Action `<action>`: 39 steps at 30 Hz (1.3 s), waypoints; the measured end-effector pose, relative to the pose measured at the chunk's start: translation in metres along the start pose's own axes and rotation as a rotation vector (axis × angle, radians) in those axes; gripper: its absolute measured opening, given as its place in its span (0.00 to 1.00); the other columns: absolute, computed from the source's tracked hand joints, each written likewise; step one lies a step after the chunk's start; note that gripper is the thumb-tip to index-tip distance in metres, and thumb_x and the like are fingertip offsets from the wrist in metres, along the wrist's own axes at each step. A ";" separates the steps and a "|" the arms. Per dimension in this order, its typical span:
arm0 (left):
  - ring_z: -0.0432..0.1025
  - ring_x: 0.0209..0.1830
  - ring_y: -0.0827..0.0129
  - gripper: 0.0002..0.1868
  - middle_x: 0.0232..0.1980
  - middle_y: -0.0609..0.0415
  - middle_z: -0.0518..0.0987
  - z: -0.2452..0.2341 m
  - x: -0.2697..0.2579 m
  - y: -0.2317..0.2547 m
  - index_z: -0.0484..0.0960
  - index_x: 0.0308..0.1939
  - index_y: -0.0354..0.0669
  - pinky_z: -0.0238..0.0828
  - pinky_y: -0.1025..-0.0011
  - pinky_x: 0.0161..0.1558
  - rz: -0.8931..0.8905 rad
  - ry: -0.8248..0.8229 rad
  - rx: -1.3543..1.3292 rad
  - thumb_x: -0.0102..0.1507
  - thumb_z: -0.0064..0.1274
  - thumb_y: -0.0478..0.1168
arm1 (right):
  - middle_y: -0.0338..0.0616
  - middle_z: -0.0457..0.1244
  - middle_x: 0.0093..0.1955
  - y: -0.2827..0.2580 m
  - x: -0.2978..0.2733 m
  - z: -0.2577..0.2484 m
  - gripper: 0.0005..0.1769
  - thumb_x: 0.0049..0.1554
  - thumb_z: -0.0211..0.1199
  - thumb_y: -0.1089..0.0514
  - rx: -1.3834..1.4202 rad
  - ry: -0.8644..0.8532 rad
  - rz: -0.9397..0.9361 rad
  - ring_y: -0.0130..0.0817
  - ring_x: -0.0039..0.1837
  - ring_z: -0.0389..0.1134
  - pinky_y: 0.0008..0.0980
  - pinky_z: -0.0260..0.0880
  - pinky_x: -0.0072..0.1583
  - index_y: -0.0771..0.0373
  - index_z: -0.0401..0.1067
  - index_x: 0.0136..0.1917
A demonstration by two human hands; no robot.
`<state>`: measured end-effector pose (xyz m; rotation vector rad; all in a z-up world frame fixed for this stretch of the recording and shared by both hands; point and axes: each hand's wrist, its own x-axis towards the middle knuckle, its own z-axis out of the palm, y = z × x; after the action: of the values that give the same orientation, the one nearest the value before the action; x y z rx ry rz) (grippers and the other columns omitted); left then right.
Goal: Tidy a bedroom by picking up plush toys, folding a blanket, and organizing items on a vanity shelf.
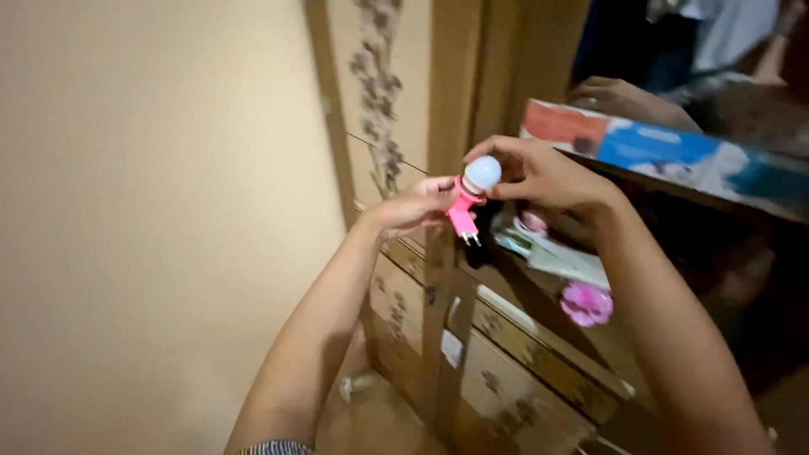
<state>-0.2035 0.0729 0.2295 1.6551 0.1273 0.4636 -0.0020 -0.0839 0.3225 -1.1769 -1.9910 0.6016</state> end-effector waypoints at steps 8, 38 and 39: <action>0.75 0.58 0.73 0.26 0.62 0.53 0.79 -0.050 -0.122 0.025 0.73 0.67 0.39 0.75 0.71 0.58 0.081 0.330 -0.043 0.66 0.58 0.39 | 0.43 0.67 0.63 -0.020 0.105 0.071 0.34 0.55 0.66 0.63 0.136 -0.195 -0.212 0.28 0.61 0.68 0.31 0.71 0.62 0.61 0.64 0.74; 0.77 0.51 0.70 0.17 0.52 0.53 0.81 -0.157 -0.574 0.220 0.79 0.59 0.34 0.76 0.71 0.57 0.446 1.502 0.360 0.68 0.54 0.38 | 0.44 0.73 0.45 -0.325 0.327 0.435 0.10 0.55 0.69 0.63 0.334 -0.038 -0.608 0.29 0.48 0.76 0.28 0.78 0.51 0.66 0.81 0.51; 0.77 0.51 0.70 0.17 0.52 0.53 0.81 -0.166 -0.580 0.225 0.79 0.59 0.34 0.76 0.71 0.57 0.448 1.501 0.365 0.68 0.54 0.38 | 0.44 0.73 0.45 -0.331 0.334 0.441 0.10 0.55 0.69 0.63 0.335 -0.036 -0.612 0.29 0.48 0.76 0.28 0.78 0.51 0.66 0.81 0.51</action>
<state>-0.8345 -0.0078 0.3293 1.3207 0.9884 2.0466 -0.6298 0.0434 0.3985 -0.3269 -2.0363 0.5990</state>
